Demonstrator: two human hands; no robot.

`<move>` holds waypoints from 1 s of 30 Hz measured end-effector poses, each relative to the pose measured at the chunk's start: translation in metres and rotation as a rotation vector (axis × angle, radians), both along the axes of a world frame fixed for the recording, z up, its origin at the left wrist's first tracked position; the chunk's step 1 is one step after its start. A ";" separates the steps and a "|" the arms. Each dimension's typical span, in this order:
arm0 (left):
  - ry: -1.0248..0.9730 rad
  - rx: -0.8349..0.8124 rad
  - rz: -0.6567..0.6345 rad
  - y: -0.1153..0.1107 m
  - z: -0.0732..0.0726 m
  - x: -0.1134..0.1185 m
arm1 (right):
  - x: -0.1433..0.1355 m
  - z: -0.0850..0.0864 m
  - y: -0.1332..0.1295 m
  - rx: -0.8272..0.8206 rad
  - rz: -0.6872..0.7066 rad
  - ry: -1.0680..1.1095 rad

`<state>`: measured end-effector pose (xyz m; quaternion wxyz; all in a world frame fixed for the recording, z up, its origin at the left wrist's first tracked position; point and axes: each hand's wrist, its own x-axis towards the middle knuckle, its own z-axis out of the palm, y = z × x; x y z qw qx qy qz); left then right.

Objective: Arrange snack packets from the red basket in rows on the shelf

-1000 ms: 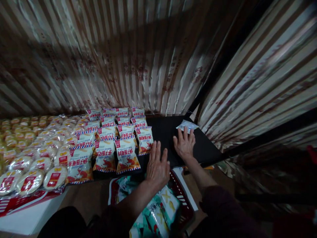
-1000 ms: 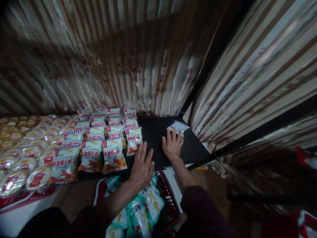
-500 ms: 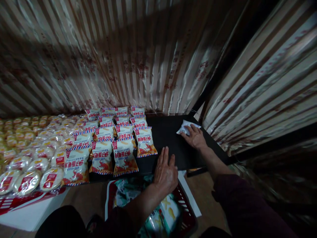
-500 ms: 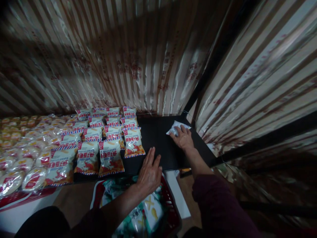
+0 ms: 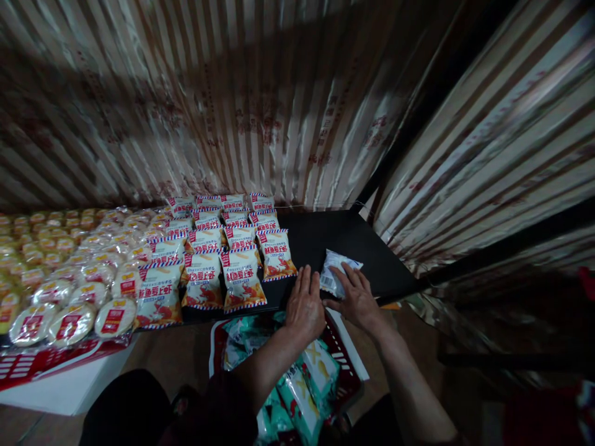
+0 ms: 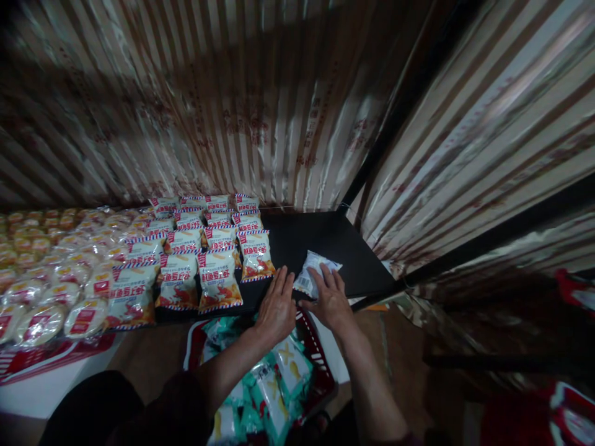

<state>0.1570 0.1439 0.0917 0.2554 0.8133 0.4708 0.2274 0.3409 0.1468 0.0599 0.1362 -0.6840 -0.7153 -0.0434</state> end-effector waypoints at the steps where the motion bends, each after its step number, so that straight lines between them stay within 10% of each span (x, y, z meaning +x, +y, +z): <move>1: 0.006 0.011 -0.015 0.001 0.000 0.000 | -0.002 0.002 -0.003 -0.005 0.010 0.008; 15: -0.023 0.134 -0.195 0.003 -0.018 0.008 | 0.003 0.036 -0.025 -0.186 0.232 0.363; 23: -0.142 -0.014 -0.196 0.010 0.013 -0.014 | 0.022 0.075 -0.018 -0.352 0.268 0.903; 30: -0.461 -0.355 0.026 0.024 0.041 -0.034 | 0.026 0.052 0.005 -0.273 0.307 1.224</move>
